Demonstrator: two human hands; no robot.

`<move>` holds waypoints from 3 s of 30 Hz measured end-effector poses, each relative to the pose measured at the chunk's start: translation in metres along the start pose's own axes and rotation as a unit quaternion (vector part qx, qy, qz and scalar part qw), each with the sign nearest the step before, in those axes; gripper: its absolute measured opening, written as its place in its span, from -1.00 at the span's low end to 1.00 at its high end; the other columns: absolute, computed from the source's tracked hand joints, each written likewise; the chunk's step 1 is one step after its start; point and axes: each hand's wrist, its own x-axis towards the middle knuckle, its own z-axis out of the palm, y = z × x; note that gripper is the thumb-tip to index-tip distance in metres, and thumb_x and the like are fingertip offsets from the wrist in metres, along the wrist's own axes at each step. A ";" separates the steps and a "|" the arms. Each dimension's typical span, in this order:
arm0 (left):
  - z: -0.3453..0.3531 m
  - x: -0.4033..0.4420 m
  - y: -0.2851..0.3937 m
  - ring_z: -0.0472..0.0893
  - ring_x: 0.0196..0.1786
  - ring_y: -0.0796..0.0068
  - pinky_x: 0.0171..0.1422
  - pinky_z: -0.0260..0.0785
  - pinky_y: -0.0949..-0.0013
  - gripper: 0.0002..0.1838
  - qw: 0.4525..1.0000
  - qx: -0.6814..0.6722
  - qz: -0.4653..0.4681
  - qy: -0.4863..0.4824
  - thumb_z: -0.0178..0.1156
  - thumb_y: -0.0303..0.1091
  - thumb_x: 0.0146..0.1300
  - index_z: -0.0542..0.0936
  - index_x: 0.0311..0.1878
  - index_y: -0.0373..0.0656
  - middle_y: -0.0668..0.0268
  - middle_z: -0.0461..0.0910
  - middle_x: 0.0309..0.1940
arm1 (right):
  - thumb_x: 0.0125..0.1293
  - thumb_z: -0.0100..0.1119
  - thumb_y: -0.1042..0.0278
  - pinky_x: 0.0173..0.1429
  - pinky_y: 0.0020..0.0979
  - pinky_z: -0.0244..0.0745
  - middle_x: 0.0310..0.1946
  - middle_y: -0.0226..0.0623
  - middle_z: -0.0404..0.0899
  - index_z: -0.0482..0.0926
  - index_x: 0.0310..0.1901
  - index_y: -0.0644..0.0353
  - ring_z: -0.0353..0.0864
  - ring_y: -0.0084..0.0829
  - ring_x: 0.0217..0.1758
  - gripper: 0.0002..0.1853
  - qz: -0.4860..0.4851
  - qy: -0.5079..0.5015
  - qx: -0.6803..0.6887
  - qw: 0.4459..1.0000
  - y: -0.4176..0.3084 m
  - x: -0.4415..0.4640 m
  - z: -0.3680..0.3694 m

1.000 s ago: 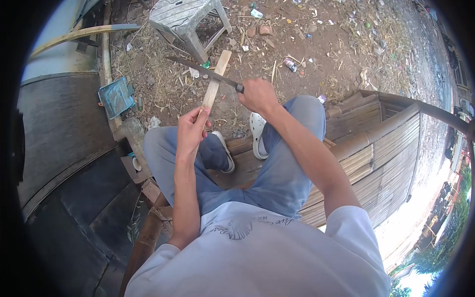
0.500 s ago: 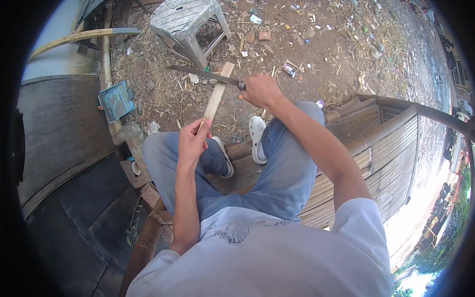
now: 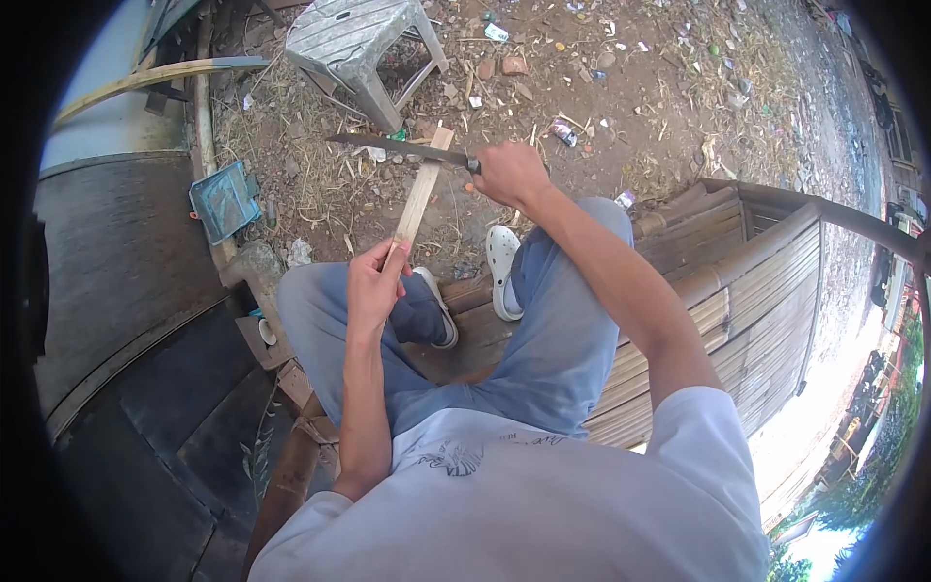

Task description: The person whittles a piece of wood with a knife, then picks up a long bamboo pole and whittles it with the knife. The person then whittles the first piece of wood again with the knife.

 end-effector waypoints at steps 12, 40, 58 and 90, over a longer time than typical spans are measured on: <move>-0.004 0.004 0.004 0.39 -0.67 0.74 -0.58 0.18 0.53 -0.70 1.000 0.001 0.003 0.022 0.18 -0.16 0.38 0.69 -0.13 -0.22 0.48 0.49 -0.65 | 0.13 0.15 0.18 -0.18 -0.06 0.62 -0.47 0.02 0.64 0.64 -0.31 0.24 0.69 0.01 -0.34 -0.72 0.052 0.003 0.068 0.996 -0.016 0.006 0.001; 0.000 -0.003 0.004 0.42 -0.68 0.72 -0.57 0.21 0.50 -0.72 0.997 0.064 0.027 0.018 0.16 -0.19 0.37 0.68 -0.19 -0.23 0.44 0.50 -0.68 | 0.16 0.12 0.17 -0.15 -0.06 0.62 -0.44 0.00 0.66 0.65 -0.31 0.23 0.69 0.00 -0.32 -0.72 0.001 -0.007 0.028 1.000 -0.017 -0.010 0.003; -0.002 -0.001 -0.005 0.42 -0.68 0.73 -0.57 0.22 0.52 -0.70 0.998 0.061 0.008 0.002 0.17 -0.18 0.37 0.68 -0.10 -0.24 0.45 0.52 -0.66 | 0.15 0.14 0.21 -0.11 -0.07 0.63 -0.42 0.03 0.67 0.67 -0.33 0.27 0.70 0.02 -0.29 -0.73 0.069 -0.020 0.048 0.996 -0.011 0.008 -0.002; -0.017 -0.012 -0.002 0.38 -0.69 0.71 -0.59 0.19 0.52 -0.72 0.997 -0.055 -0.041 -0.021 0.17 -0.18 0.37 0.69 -0.14 -0.22 0.45 0.51 -0.65 | 0.17 0.17 0.15 -0.15 -0.05 0.60 -0.41 0.11 0.67 0.68 -0.32 0.36 0.70 0.08 -0.29 -0.64 0.256 0.037 0.074 0.963 0.050 0.037 0.010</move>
